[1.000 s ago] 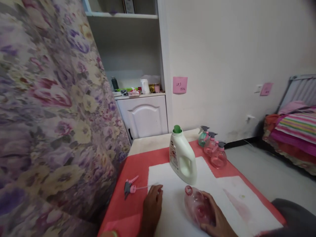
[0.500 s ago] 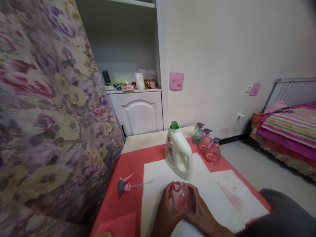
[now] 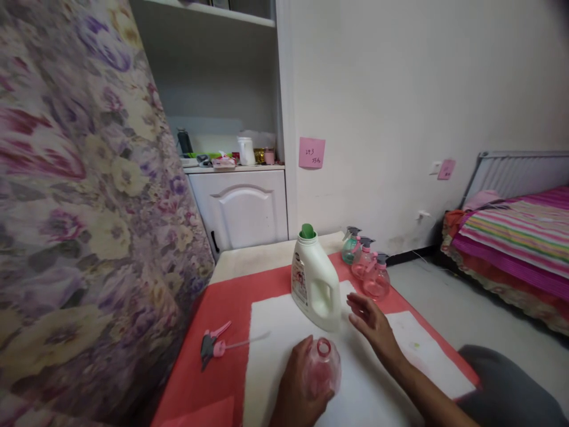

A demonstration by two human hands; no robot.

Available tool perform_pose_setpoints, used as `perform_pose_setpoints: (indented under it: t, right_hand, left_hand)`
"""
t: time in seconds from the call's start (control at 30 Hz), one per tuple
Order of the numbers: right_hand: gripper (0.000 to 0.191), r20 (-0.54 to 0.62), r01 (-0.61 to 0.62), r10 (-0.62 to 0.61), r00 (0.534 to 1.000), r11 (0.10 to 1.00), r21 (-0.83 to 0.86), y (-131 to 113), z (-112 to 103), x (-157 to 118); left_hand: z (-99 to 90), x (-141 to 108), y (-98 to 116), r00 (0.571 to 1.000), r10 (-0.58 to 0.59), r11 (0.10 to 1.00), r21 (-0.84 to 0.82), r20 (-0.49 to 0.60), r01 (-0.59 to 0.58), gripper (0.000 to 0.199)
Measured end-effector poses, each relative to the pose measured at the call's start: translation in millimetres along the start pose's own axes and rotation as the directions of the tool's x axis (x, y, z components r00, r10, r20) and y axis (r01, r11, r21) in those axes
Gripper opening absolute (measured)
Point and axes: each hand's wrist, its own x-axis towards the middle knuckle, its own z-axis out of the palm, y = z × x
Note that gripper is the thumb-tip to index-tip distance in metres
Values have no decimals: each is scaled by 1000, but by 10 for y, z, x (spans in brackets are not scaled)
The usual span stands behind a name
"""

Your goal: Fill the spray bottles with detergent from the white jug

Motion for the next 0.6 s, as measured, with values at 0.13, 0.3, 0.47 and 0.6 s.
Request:
perform_pose_setpoints:
  t: [0.13,0.3,0.47,0.6]
  right_hand:
    - [48,11,31,-31,999,999,11,-21,145,365]
    - [45,73,23,-25,997,999,30,-50,341,651]
    - [48,135,4,-10,991,999,51,-93,447,791]
    - [53,103,17,-23,994,998,61,-92,531,811]
  left_hand:
    - [5,15,-213,995,57,995,85,-81,-50,80]
    - [54,18,-397,993,107,985,138,-52,-99,83]
    - [82,11,-348,998,43,995,91,-51,-38,88]
    - [49,27,-307,1000,-26,997,77,-6,26,91]
